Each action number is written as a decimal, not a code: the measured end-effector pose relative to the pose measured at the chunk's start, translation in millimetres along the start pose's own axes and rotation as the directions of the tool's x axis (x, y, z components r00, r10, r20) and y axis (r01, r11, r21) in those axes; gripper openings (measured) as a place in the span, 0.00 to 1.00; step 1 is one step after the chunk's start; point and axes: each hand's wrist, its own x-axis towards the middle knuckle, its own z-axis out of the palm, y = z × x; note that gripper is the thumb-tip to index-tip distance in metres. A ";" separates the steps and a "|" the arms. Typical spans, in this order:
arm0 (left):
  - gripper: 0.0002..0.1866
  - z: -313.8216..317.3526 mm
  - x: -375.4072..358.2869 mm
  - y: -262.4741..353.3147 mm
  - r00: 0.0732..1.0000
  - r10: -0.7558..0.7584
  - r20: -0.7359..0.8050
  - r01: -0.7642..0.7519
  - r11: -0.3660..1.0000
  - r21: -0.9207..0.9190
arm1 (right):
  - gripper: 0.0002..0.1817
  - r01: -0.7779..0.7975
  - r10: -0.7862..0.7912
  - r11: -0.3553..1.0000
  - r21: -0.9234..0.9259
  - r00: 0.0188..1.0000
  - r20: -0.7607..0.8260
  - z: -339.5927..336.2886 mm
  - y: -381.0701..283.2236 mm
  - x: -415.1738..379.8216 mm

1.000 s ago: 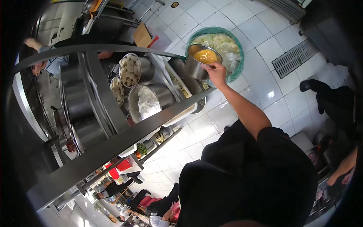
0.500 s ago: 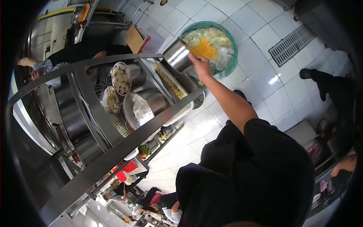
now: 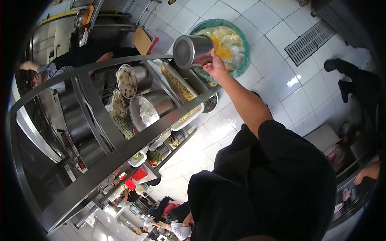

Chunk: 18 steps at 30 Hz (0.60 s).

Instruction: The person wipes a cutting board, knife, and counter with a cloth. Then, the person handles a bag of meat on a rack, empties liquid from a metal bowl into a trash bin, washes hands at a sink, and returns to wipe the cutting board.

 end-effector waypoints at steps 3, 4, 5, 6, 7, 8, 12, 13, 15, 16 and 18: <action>0.19 6.2 4.3 2.5 1.000 0.020 0.003 -0.020 1.000 -0.001 | 0.18 -0.017 0.019 0.996 -0.089 0.999 0.027 -8.3 -13.0 -12.2; 0.19 7.4 6.6 3.2 1.000 0.029 0.001 -0.029 1.000 -0.001 | 0.19 -0.005 0.011 0.989 -0.147 0.999 0.039 -19.0 -15.3 -9.2; 0.19 9.4 9.2 5.7 0.999 0.043 -0.002 -0.043 0.999 -0.004 | 0.19 0.006 0.005 0.979 -0.203 0.999 0.052 -32.1 -15.9 -2.4; 0.19 11.2 12.1 8.2 0.998 0.058 -0.006 -0.058 0.998 -0.004 | 0.19 0.032 -0.025 0.962 -0.272 0.999 0.029 -41.5 -18.7 7.1; 0.19 13.7 15.9 10.5 0.997 0.071 -0.008 -0.071 0.997 -0.005 | 0.19 0.056 -0.056 0.939 -0.340 0.998 0.010 -52.2 -21.3 21.2; 0.19 16.0 20.0 14.2 0.996 0.089 -0.014 -0.089 0.996 -0.010 | 0.20 0.078 -0.088 0.909 -0.409 0.996 -0.006 -51.8 -22.8 19.8; 0.19 29.3 46.5 39.2 0.974 0.215 -0.066 -0.215 0.977 0.003 | 0.18 0.305 -0.345 -0.030 -0.952 0.891 0.296 17.9 -64.3 -105.9; 0.19 33.0 55.8 39.8 0.963 0.254 -0.086 -0.254 0.967 0.011 | 0.19 0.282 -0.319 -0.219 -0.934 0.884 0.342 24.0 -71.4 -118.7; 0.19 38.9 75.6 59.1 0.941 0.319 -0.111 -0.322 0.947 -0.007 | 0.19 0.471 -0.269 -0.433 -0.769 0.746 0.609 5.1 -86.0 -119.4; 0.19 39.5 83.4 66.1 0.945 0.314 -0.095 -0.320 0.946 -0.050 | 0.19 0.541 -0.221 -0.531 -0.652 0.655 0.723 -5.0 -96.8 -123.1; 0.21 35.4 86.5 84.8 0.970 0.240 0.036 -0.220 0.932 -0.289 | 0.17 0.499 -0.233 -0.621 -0.605 0.619 0.750 -23.2 -120.5 -142.7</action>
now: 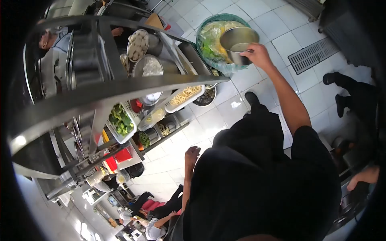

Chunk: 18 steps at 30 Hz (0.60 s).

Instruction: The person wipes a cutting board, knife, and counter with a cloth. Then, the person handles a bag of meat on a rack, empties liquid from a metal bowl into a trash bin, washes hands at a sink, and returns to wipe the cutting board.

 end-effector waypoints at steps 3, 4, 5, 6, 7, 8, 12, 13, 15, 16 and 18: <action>0.22 -1.4 8.8 22.5 0.973 0.229 0.038 -0.230 0.973 0.027 | 0.14 0.001 -0.002 1.000 -0.013 0.993 -0.115 -46.2 -25.3 -40.1; 0.22 2.8 20.3 24.4 0.988 0.149 0.039 -0.150 0.989 0.016 | 0.14 -0.006 0.007 1.000 0.005 0.986 -0.165 -61.7 -35.6 -58.2; 0.22 5.8 24.7 28.5 0.984 0.174 0.043 -0.174 0.985 0.006 | 0.13 0.027 -0.043 0.997 -0.077 0.977 -0.210 -70.7 -35.4 -76.5; 0.22 9.0 30.1 32.6 0.978 0.201 0.050 -0.201 0.980 -0.003 | 0.14 0.039 -0.072 0.990 -0.138 0.968 -0.241 -80.5 -34.0 -93.8; 0.23 12.3 43.6 27.8 0.976 0.204 0.077 -0.207 0.978 0.031 | 0.14 0.017 -0.066 0.983 -0.182 0.962 -0.266 -93.3 -36.4 -114.3; 0.23 16.6 53.8 22.8 0.973 0.206 0.104 -0.208 0.978 0.008 | 0.15 -0.014 -0.049 0.976 -0.217 0.957 -0.285 -105.6 -37.6 -135.6; 0.23 28.8 82.7 13.4 0.940 0.287 0.184 -0.309 0.945 0.103 | 0.19 -0.227 0.088 0.916 -0.329 0.917 -0.389 -165.7 -48.8 -223.7; 0.23 31.0 84.0 11.8 0.937 0.283 0.206 -0.304 0.949 0.081 | 0.20 -0.291 0.132 0.894 -0.342 0.898 -0.420 -180.3 -55.0 -245.4; 0.20 33.7 89.6 1.5 0.929 0.292 0.227 -0.314 0.947 0.068 | 0.22 -0.458 0.302 0.860 -0.226 0.813 -0.498 -204.0 -93.2 -280.2; 0.20 32.8 94.2 -7.2 0.934 0.257 0.247 -0.288 0.953 0.098 | 0.23 -0.543 0.410 0.831 -0.120 0.743 -0.529 -213.0 -117.2 -295.2; 0.20 34.8 107.1 -24.7 0.932 0.197 0.304 -0.255 0.953 0.166 | 0.24 -0.651 0.483 0.752 -0.102 0.650 -0.586 -239.1 -119.8 -332.4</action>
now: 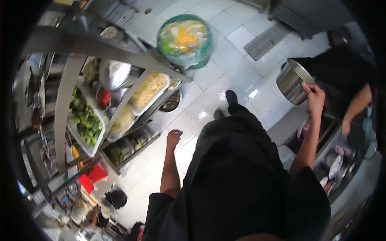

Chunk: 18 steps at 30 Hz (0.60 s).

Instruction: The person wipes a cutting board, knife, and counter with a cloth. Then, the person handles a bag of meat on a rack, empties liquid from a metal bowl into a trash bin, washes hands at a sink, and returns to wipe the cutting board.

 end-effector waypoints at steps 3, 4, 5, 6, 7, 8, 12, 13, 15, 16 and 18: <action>0.18 6.3 26.0 -59.4 0.994 0.085 0.062 -0.074 0.983 -0.169 | 0.19 -0.119 0.114 0.993 -0.021 0.980 -0.160 -59.5 18.4 -23.0; 0.19 7.1 30.1 -67.0 0.996 0.054 0.073 -0.047 0.994 -0.098 | 0.18 -0.154 0.141 0.987 -0.050 0.968 -0.208 -77.9 17.2 -33.3; 0.19 7.7 32.4 -72.3 0.996 0.023 0.085 -0.021 0.999 -0.027 | 0.16 -0.195 0.174 0.980 -0.049 0.946 -0.274 -93.4 24.1 -38.5; 0.19 11.5 31.1 -77.2 0.992 -0.111 0.053 0.114 0.991 -0.065 | 0.17 -0.218 0.175 0.970 -0.107 0.934 -0.312 -110.5 34.8 -41.7; 0.19 11.6 31.7 -79.9 0.986 -0.148 0.080 0.152 0.987 -0.048 | 0.17 -0.245 0.180 0.956 -0.158 0.922 -0.342 -129.1 47.6 -46.5; 0.20 12.8 33.9 -75.9 0.978 -0.184 0.099 0.188 0.982 -0.032 | 0.17 -0.270 0.181 0.941 -0.205 0.912 -0.368 -144.1 53.7 -50.6; 0.19 13.1 43.9 -71.4 0.982 -0.147 0.117 0.154 0.987 -0.055 | 0.18 -0.495 0.362 0.856 -0.151 0.781 -0.509 -201.3 48.0 -70.7; 0.19 12.2 49.5 -71.5 0.984 -0.140 0.111 0.150 0.985 -0.088 | 0.17 -0.458 0.387 0.889 -0.016 0.767 -0.513 -220.2 84.2 -67.0; 0.19 9.3 31.7 -39.3 0.990 -0.111 0.089 0.120 0.987 -0.106 | 0.14 -0.581 0.598 0.796 0.169 0.713 -0.366 -311.0 197.1 -44.3; 0.19 6.1 11.1 -8.4 0.993 -0.085 0.076 0.092 0.991 -0.093 | 0.14 -0.658 0.655 0.744 0.114 0.685 -0.320 -344.4 224.0 -31.2; 0.19 11.2 17.7 -26.8 0.996 -0.072 0.053 0.080 0.981 -0.176 | 0.13 -0.713 0.659 0.690 -0.123 0.689 -0.301 -374.8 254.5 -9.6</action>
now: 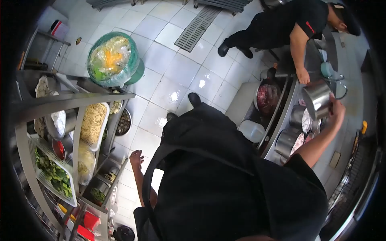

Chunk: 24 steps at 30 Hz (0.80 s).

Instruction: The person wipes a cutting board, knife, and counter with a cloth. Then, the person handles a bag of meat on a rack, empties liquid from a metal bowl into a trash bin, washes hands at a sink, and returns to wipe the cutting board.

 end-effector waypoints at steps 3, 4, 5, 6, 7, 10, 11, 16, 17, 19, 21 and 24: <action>0.17 4.3 -1.7 -32.0 0.998 -0.033 -0.054 0.030 0.998 -0.050 | 0.12 0.129 -0.063 0.885 -0.447 0.985 0.159 5.1 -3.7 88.8; 0.17 7.9 -5.6 -44.7 0.997 -0.051 -0.065 0.048 0.998 -0.051 | 0.12 0.228 -0.083 0.767 -0.599 0.962 0.259 20.5 -14.2 121.3; 0.17 13.6 -19.4 -59.3 0.994 -0.073 -0.081 0.070 0.996 -0.047 | 0.12 0.366 -0.097 0.591 -0.719 0.917 0.387 43.5 -31.8 155.0; 0.17 13.4 -29.8 -73.7 1.000 -0.012 -0.025 0.012 1.000 -0.001 | 0.11 0.522 -0.089 0.366 -0.770 0.844 0.530 75.8 -53.6 187.3; 0.15 11.8 -28.2 -115.2 0.886 0.448 0.125 -0.411 0.630 0.659 | 0.11 0.670 -0.056 0.104 -0.735 0.742 0.668 120.0 -86.6 209.0; 0.22 63.3 -105.3 -74.7 0.921 -0.214 -0.327 0.184 0.976 -0.120 | 0.10 0.771 0.140 -0.593 -0.231 0.381 0.914 267.5 -182.5 257.6; 0.21 76.7 -123.2 -70.9 0.901 -0.262 -0.345 0.241 0.965 -0.102 | 0.10 0.693 0.218 -0.721 -0.027 0.263 0.940 312.0 -215.2 257.6; 0.20 129.5 -188.6 -76.4 0.869 -0.357 -0.342 0.371 0.928 -0.026 | 0.09 0.106 0.513 -0.840 0.532 -0.164 0.842 477.7 -341.5 206.5; 0.19 136.4 -196.1 -80.7 0.874 -0.376 -0.309 0.390 0.921 -0.017 | 0.08 0.001 0.541 -0.830 0.558 -0.245 0.805 489.8 -357.2 192.2; 0.19 144.1 -204.8 -79.8 0.873 -0.390 -0.293 0.408 0.913 0.000 | 0.08 -0.144 0.545 -0.827 0.543 -0.442 0.713 489.3 -371.0 165.6; 0.19 153.5 -217.2 -65.5 0.864 -0.389 -0.321 0.413 0.911 0.008 | 0.08 -0.035 0.507 -0.821 0.570 -0.505 0.699 488.0 -383.1 158.2; 0.19 151.0 -218.4 -56.7 0.855 -0.353 -0.380 0.374 0.927 -0.021 | 0.10 0.017 0.439 -0.837 0.547 -0.575 0.691 481.9 -408.8 161.4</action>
